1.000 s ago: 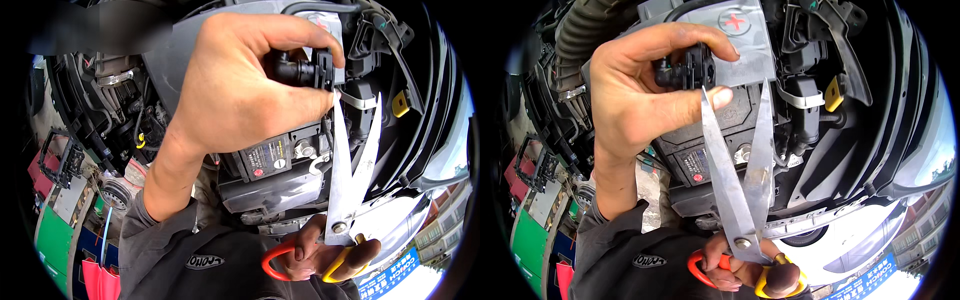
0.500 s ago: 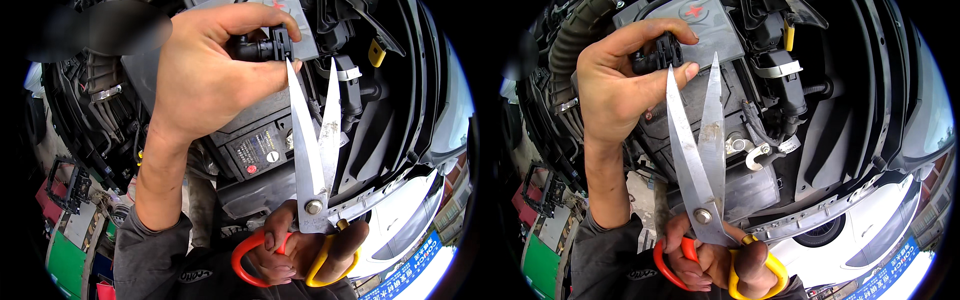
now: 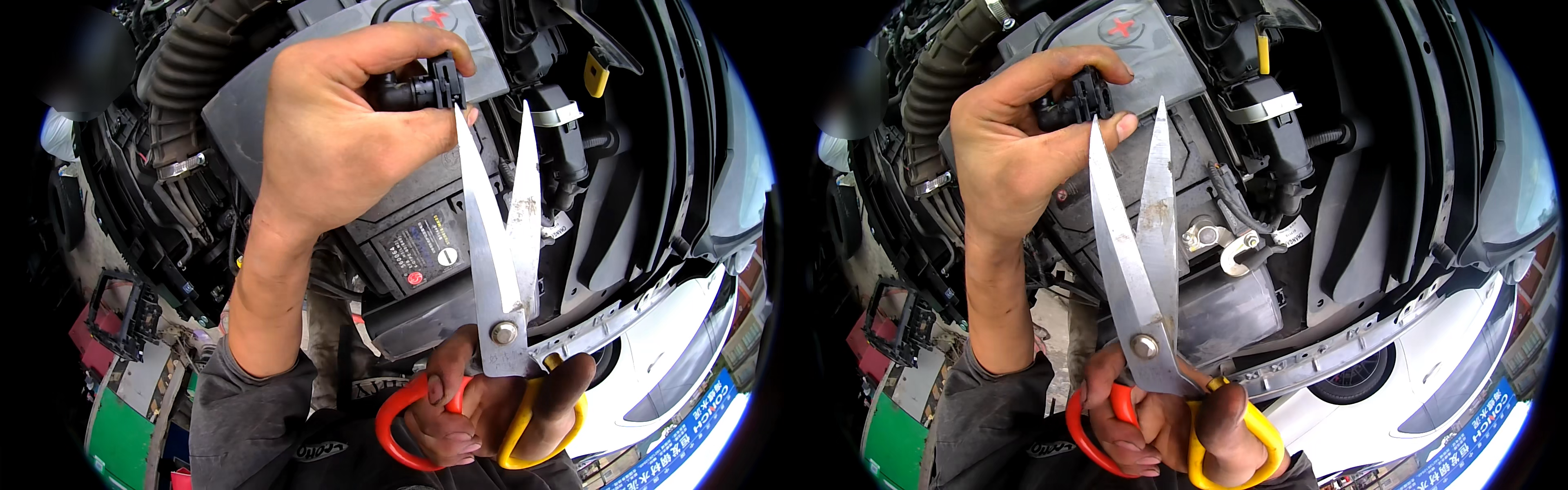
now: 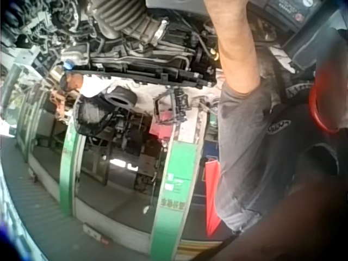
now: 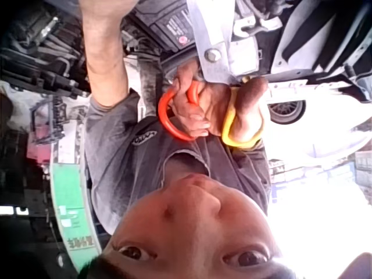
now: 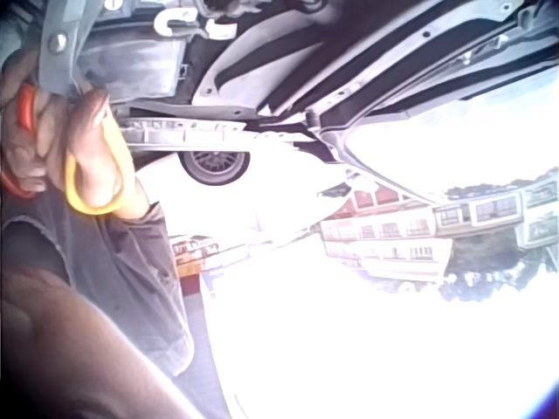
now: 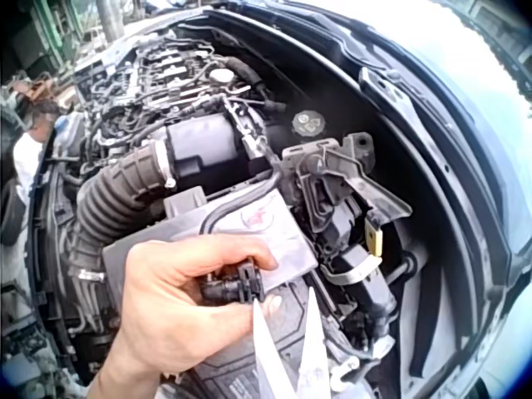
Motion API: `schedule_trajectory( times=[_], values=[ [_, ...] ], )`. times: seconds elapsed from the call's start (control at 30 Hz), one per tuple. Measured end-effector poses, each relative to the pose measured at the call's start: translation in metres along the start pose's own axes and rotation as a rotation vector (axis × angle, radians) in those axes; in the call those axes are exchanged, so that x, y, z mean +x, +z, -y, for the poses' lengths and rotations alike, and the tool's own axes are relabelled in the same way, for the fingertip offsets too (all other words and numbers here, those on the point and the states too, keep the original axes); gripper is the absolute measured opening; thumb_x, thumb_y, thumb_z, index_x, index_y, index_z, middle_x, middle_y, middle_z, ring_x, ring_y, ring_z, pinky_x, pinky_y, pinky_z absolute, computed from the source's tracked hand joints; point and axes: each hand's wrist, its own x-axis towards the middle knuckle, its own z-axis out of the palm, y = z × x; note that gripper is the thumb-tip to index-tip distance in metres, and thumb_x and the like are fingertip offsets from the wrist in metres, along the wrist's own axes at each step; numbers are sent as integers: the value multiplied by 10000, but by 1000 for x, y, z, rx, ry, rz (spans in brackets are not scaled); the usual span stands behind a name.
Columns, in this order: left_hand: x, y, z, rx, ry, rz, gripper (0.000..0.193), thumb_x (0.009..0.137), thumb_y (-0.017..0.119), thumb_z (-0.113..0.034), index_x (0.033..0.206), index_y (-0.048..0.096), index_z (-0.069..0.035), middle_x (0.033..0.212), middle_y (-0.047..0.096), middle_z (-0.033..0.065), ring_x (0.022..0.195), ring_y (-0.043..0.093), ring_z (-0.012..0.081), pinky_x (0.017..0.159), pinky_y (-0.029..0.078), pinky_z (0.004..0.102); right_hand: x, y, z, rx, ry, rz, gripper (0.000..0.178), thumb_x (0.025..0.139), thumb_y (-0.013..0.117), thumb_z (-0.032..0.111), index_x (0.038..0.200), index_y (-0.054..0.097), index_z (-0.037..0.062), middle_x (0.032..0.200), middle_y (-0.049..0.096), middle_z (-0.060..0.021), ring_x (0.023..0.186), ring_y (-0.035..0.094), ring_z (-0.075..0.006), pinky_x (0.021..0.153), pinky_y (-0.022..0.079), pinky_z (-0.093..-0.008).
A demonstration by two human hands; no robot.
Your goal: The person manipulates an electrical connector on a car engine and uses a pair of shears to cut a cable tie near a battery.
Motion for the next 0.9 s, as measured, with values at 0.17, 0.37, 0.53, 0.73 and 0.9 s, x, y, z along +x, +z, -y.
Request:
schedule_trajectory(
  times=[0.17,0.37,0.53,0.73,0.9],
  values=[
    [-1,1,-1,0,-28,-1,350,685,827,49,1024,744,27,982,735,33,781,531,51,692,394,199,4,1,-1,42,-8,22,1078,762,356,964,1087,447,-59,636,413,-59,524,358,-127,487,301,-270],
    [0,1,-2,36,-11,14,336,685,825,51,1011,744,26,978,731,25,773,514,53,683,394,201,1,6,-4,160,-7,3,1081,760,335,969,1116,434,-47,636,400,-51,531,357,-129,490,309,-271],
    [-2,2,-4,48,-45,8,331,683,824,52,1003,745,25,975,728,24,775,511,54,691,397,204,3,6,0,24,21,21,1099,760,328,970,1145,430,-54,641,408,-51,537,373,-123,493,322,-272],
    [0,-2,-4,42,-39,35,330,676,827,54,993,742,29,972,729,29,776,518,57,700,404,207,22,-14,10,-268,-33,86,1146,746,404,960,1118,477,-121,643,421,-49,501,362,-97,442,272,-235],
    [3,-5,-6,96,-26,59,319,672,827,45,978,738,32,972,728,31,778,523,59,700,405,208,30,-23,7,-286,-92,92,1138,751,434,949,1091,497,-136,634,414,-39,497,360,-89,427,267,-229]
  ],
)
